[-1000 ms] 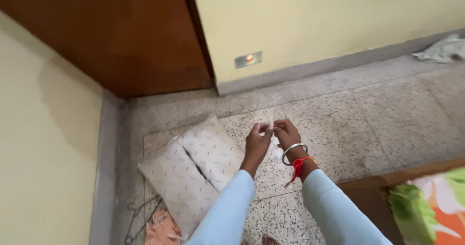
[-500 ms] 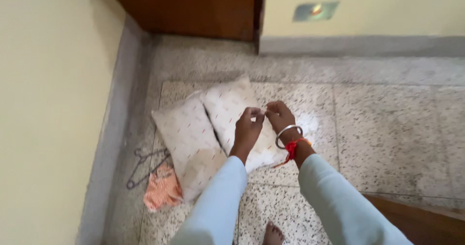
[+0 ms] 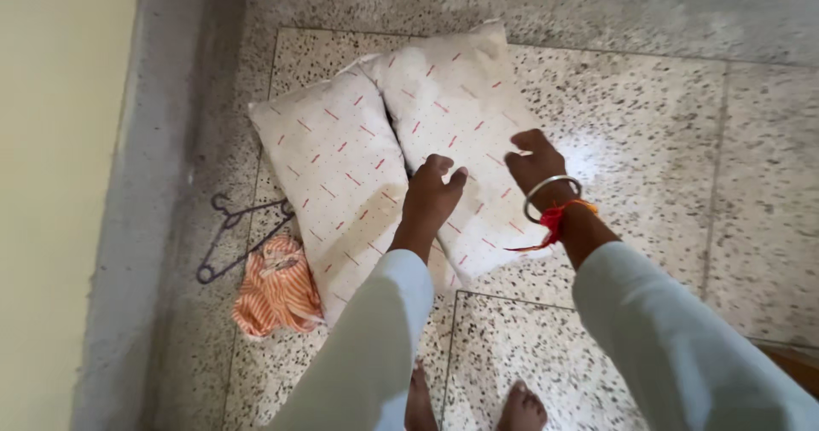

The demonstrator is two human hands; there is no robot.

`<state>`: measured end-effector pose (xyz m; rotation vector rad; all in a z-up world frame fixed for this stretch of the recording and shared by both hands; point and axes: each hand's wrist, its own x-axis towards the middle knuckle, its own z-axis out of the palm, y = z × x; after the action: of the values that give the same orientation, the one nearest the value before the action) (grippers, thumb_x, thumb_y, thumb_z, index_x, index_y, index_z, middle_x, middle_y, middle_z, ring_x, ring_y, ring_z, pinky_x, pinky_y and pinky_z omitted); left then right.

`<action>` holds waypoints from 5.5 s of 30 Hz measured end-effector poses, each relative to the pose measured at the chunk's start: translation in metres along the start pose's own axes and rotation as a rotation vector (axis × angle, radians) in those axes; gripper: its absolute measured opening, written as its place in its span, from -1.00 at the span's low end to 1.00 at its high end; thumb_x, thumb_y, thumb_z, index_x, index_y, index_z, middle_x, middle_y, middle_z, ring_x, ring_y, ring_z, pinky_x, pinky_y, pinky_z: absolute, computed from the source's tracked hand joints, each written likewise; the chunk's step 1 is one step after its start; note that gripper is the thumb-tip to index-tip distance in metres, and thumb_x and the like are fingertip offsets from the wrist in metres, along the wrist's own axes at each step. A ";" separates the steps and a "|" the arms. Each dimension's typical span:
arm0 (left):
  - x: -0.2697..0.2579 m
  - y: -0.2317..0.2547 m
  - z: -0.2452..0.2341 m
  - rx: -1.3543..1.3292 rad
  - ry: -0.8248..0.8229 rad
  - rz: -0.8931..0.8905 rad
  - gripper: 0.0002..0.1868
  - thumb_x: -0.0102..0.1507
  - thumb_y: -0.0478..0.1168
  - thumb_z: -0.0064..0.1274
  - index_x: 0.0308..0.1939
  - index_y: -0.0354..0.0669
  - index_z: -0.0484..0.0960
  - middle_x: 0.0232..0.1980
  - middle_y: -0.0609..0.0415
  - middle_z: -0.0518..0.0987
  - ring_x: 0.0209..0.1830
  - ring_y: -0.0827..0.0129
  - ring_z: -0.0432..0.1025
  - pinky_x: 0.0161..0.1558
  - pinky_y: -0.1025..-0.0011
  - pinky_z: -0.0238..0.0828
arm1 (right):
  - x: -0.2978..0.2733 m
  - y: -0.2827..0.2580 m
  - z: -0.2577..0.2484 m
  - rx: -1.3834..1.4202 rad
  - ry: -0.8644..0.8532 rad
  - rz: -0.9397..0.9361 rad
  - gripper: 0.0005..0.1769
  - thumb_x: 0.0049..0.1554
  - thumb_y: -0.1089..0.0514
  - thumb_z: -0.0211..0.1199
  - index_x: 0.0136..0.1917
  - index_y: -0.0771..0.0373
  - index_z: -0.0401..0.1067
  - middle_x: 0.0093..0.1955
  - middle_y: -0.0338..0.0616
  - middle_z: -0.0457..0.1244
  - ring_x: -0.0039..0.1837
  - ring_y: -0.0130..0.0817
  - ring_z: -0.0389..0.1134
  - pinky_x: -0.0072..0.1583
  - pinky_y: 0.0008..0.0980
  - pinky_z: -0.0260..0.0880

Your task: The person picks up a white pillow and a floral pillowcase from the floor by hand, inserts the pillow into the case, adjusts the fit, and places the covered pillow on a bed.

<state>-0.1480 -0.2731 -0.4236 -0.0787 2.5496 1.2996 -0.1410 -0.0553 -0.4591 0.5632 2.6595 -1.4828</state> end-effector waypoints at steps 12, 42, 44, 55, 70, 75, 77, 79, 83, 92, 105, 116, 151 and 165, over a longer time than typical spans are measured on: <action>0.019 -0.145 0.056 -0.049 -0.211 -0.415 -0.14 0.09 0.19 0.21 0.19 -0.52 0.51 0.17 -0.33 0.63 0.22 0.00 0.56 0.23 0.23 0.46 | 0.014 0.160 0.037 -0.362 -0.008 0.227 0.09 -0.11 -0.19 0.56 0.49 0.26 0.11 0.55 0.29 -0.09 0.42 0.26 0.15 0.35 -0.04 0.29; -0.036 0.151 -0.120 -0.115 0.024 0.025 -0.62 0.24 -0.18 -0.01 0.13 -0.16 0.62 -0.02 -0.07 0.70 -0.10 0.19 0.56 0.03 0.28 0.44 | -0.125 -0.124 -0.160 0.108 0.249 0.319 -0.70 0.20 0.11 0.16 0.15 0.03 0.62 -0.27 -0.03 0.41 -0.33 -0.37 0.32 -0.21 -0.27 0.39; -0.056 0.190 -0.152 -0.075 0.001 0.009 -0.62 0.24 -0.17 -0.01 0.12 -0.14 0.64 -0.05 -0.07 0.71 -0.11 0.21 0.57 0.02 0.29 0.45 | -0.147 -0.154 -0.187 0.072 0.287 0.234 -0.70 0.19 0.12 0.18 0.12 0.05 0.64 -0.29 -0.06 0.40 -0.34 -0.43 0.32 -0.21 -0.32 0.38; -0.143 0.388 -0.247 -0.083 -0.104 0.307 -0.63 0.24 -0.12 0.00 0.04 -0.24 0.64 -0.11 -0.10 0.70 -0.13 0.17 0.58 -0.03 0.26 0.45 | -0.263 -0.316 -0.337 0.375 0.424 0.206 -0.73 0.21 0.14 0.18 0.11 0.16 0.62 -0.33 -0.24 0.35 -0.38 -0.54 0.22 -0.31 -0.43 0.26; -0.274 0.576 -0.220 0.019 -0.380 0.506 -0.59 0.18 -0.06 0.04 0.06 -0.10 0.65 -0.08 -0.09 0.71 -0.07 0.10 0.61 -0.01 0.23 0.46 | -0.474 -0.390 -0.489 0.126 0.836 0.258 -0.73 0.18 0.13 0.22 0.11 0.10 0.63 -0.29 -0.39 0.35 -0.31 -0.61 0.30 -0.21 -0.52 0.31; -0.331 0.614 -0.167 0.054 -0.444 0.709 -0.61 0.21 -0.04 0.05 0.02 -0.17 0.66 -0.09 -0.14 0.70 -0.06 0.06 0.58 0.00 0.20 0.44 | -0.549 -0.367 -0.520 0.276 0.963 0.382 -0.72 0.20 0.12 0.20 0.14 0.06 0.63 -0.35 -0.22 0.28 -0.34 -0.52 0.17 -0.26 -0.40 0.21; -0.359 0.622 -0.141 0.044 -0.469 0.813 -0.61 0.23 -0.03 0.04 0.01 -0.17 0.68 -0.08 -0.15 0.71 -0.05 0.04 0.59 0.02 0.20 0.46 | -0.584 -0.349 -0.526 0.227 1.042 0.365 -0.73 0.21 0.12 0.19 0.13 0.07 0.63 -0.35 -0.23 0.28 -0.33 -0.54 0.17 -0.25 -0.42 0.22; -0.392 0.639 -0.110 0.011 -0.506 0.884 -0.61 0.23 -0.03 0.04 0.03 -0.16 0.68 -0.08 -0.15 0.70 -0.04 0.03 0.58 0.02 0.19 0.45 | -0.615 -0.328 -0.539 0.103 1.159 0.329 -0.74 0.20 0.11 0.20 0.10 0.08 0.63 -0.37 -0.28 0.31 -0.32 -0.59 0.22 -0.23 -0.47 0.26; -0.478 0.657 -0.057 0.003 -0.609 0.899 -0.61 0.23 -0.04 0.02 0.04 -0.15 0.66 -0.10 -0.14 0.70 -0.07 0.01 0.58 0.00 0.18 0.43 | -0.695 -0.288 -0.561 0.183 1.251 0.398 -0.72 0.21 0.13 0.15 0.12 0.04 0.63 -0.40 -0.29 0.28 -0.34 -0.59 0.16 -0.26 -0.45 0.21; -0.659 0.681 0.084 -0.091 -0.868 1.044 -0.64 0.23 -0.05 0.04 -0.02 -0.22 0.63 -0.19 -0.17 0.68 -0.23 0.07 0.56 -0.12 0.21 0.43 | -0.857 -0.182 -0.597 0.090 1.560 0.437 -0.67 0.17 0.22 0.15 0.14 0.07 0.63 -0.28 -0.25 0.28 -0.25 -0.58 0.22 -0.18 -0.48 0.26; -0.788 0.667 0.256 -0.047 -1.173 1.116 -0.63 0.26 -0.06 0.05 -0.03 -0.30 0.58 -0.21 -0.22 0.66 -0.24 -0.03 0.57 -0.15 0.16 0.44 | -0.964 -0.104 -0.600 0.086 1.759 0.870 -0.62 0.12 0.23 0.09 0.12 0.01 0.62 -0.18 -0.06 0.41 -0.29 -0.32 0.34 -0.16 -0.33 0.35; -0.829 0.671 0.350 -0.105 -1.339 1.192 -0.74 0.26 -0.10 0.01 -0.20 -0.27 0.55 -0.43 -0.20 0.56 -0.47 0.01 0.47 -0.36 0.13 0.33 | -0.971 -0.032 -0.626 -0.010 1.833 1.036 -0.62 0.09 0.23 0.13 0.11 -0.03 0.61 -0.18 -0.05 0.36 -0.22 -0.17 0.39 -0.09 -0.25 0.41; -0.892 0.485 0.546 0.337 -1.348 0.029 -0.68 0.31 -0.07 0.00 0.11 -0.03 0.59 -0.02 0.10 0.66 -0.33 0.32 0.55 -0.32 0.29 0.57 | -1.112 0.305 -0.757 -0.343 1.236 1.374 -0.43 0.00 0.16 0.21 0.31 -0.02 0.40 0.30 -0.07 0.26 0.41 -0.02 0.22 0.30 0.08 0.24; -0.778 0.491 0.637 0.344 -1.071 1.219 -0.59 0.19 -0.06 0.19 0.04 -0.17 0.59 -0.02 -0.20 0.63 0.01 0.01 0.50 0.03 0.12 0.44 | -1.056 0.366 -0.600 0.647 1.523 1.388 -0.57 0.12 -0.10 0.19 0.16 0.14 0.51 -0.03 0.09 0.41 0.01 0.07 0.42 0.11 -0.03 0.39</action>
<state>0.6546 0.4690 -0.1830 1.8689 1.6482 0.6913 1.0478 0.3100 -0.2079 3.4452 0.7441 -1.2839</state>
